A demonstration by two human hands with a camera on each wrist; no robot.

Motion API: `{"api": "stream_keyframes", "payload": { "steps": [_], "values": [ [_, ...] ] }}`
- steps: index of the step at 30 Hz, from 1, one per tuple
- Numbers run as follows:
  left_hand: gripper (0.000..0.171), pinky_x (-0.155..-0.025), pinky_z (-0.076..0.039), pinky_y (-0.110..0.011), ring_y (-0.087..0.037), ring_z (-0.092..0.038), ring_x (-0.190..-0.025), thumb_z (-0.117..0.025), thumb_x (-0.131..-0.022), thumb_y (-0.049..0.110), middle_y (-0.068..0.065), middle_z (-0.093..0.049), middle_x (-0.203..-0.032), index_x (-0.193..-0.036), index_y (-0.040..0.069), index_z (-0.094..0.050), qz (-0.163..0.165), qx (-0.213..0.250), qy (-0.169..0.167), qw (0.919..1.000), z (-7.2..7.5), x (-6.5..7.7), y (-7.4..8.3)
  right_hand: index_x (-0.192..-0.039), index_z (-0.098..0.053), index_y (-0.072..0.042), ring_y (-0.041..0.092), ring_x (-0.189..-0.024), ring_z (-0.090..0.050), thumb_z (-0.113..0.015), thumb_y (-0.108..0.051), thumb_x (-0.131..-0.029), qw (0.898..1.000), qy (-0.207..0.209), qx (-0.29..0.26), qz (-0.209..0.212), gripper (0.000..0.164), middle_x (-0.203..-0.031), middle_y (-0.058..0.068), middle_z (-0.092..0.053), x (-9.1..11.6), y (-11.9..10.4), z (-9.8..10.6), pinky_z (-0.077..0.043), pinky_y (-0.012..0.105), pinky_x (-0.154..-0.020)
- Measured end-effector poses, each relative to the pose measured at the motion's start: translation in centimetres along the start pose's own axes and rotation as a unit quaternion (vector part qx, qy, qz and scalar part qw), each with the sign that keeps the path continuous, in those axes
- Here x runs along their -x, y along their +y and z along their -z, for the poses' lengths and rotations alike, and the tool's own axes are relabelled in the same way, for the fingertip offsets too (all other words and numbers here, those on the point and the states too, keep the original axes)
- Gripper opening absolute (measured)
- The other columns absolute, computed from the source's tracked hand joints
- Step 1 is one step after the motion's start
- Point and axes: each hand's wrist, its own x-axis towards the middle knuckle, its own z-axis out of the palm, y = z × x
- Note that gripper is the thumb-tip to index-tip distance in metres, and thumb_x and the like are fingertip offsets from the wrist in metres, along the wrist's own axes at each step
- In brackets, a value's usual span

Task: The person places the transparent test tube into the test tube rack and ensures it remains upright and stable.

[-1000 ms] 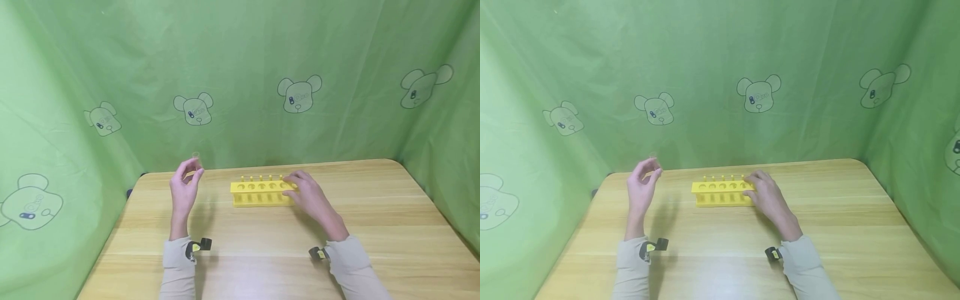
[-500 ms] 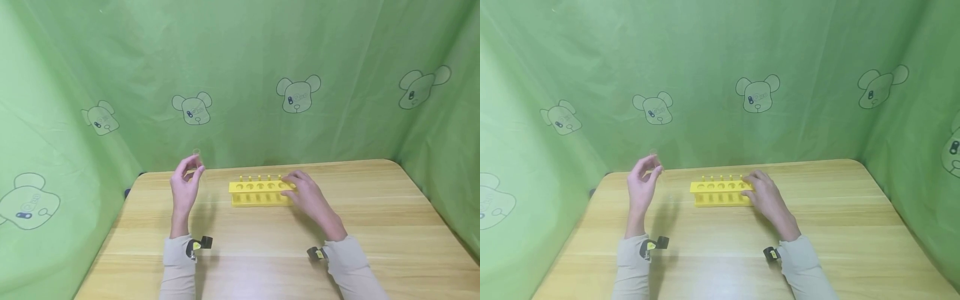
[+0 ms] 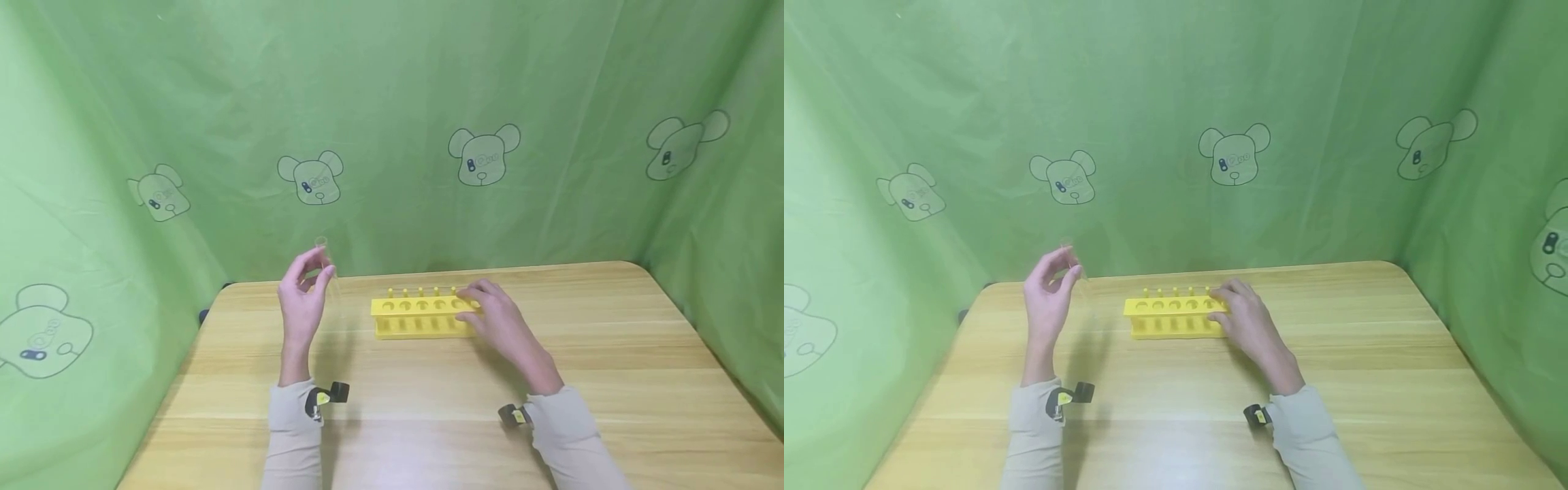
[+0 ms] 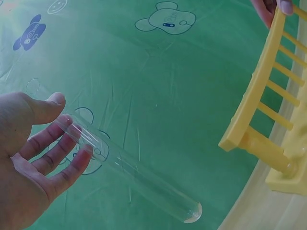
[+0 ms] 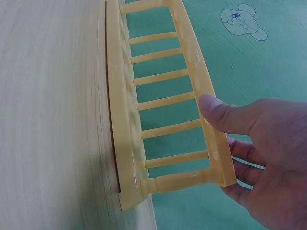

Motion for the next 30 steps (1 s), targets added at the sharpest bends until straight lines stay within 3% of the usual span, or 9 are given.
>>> {"api": "stream_keyframes", "payload": {
  "steps": [6, 15, 30],
  "values": [
    [0.037, -0.086, -0.063, -0.035, -0.025, -0.068, -0.100, -0.074, -0.091, -0.003, -0.018, -0.069, -0.107, -0.126, 0.002, -0.068, -0.008, 0.010, -0.003, 0.9999, -0.5, -0.2, 0.3, -0.123, -0.070, 0.002, 0.036, -0.112, -0.059, -0.083, -0.009, -0.086, 1.000, 0.003, 0.001, 0.004, 0.041, -0.120, 0.016, -0.064, 0.0, 0.1, 0.0, -0.053, 0.054, -0.100],
    [0.038, -0.085, -0.062, -0.028, -0.030, -0.067, -0.101, -0.074, -0.090, -0.005, -0.022, -0.068, -0.109, -0.127, -0.001, -0.066, -0.004, 0.011, -0.001, 0.9999, -1.3, 0.0, 0.8, -0.123, -0.070, 0.001, 0.035, -0.113, -0.059, -0.083, -0.009, -0.086, 1.000, -0.001, 0.001, 0.001, 0.041, -0.121, 0.015, -0.064, 0.1, 0.2, 0.0, -0.053, 0.054, -0.101],
    [0.038, -0.085, -0.062, -0.030, -0.027, -0.068, -0.100, -0.074, -0.090, -0.005, -0.019, -0.069, -0.107, -0.127, -0.001, -0.067, -0.016, 0.024, -0.001, 0.9996, -2.3, -0.1, 1.1, -0.122, -0.070, 0.002, 0.035, -0.113, -0.059, -0.084, -0.010, -0.085, 1.000, 0.004, 0.000, 0.002, 0.041, -0.120, 0.015, -0.064, 0.0, 0.2, -0.2, -0.053, 0.053, -0.101]
  ]
}}
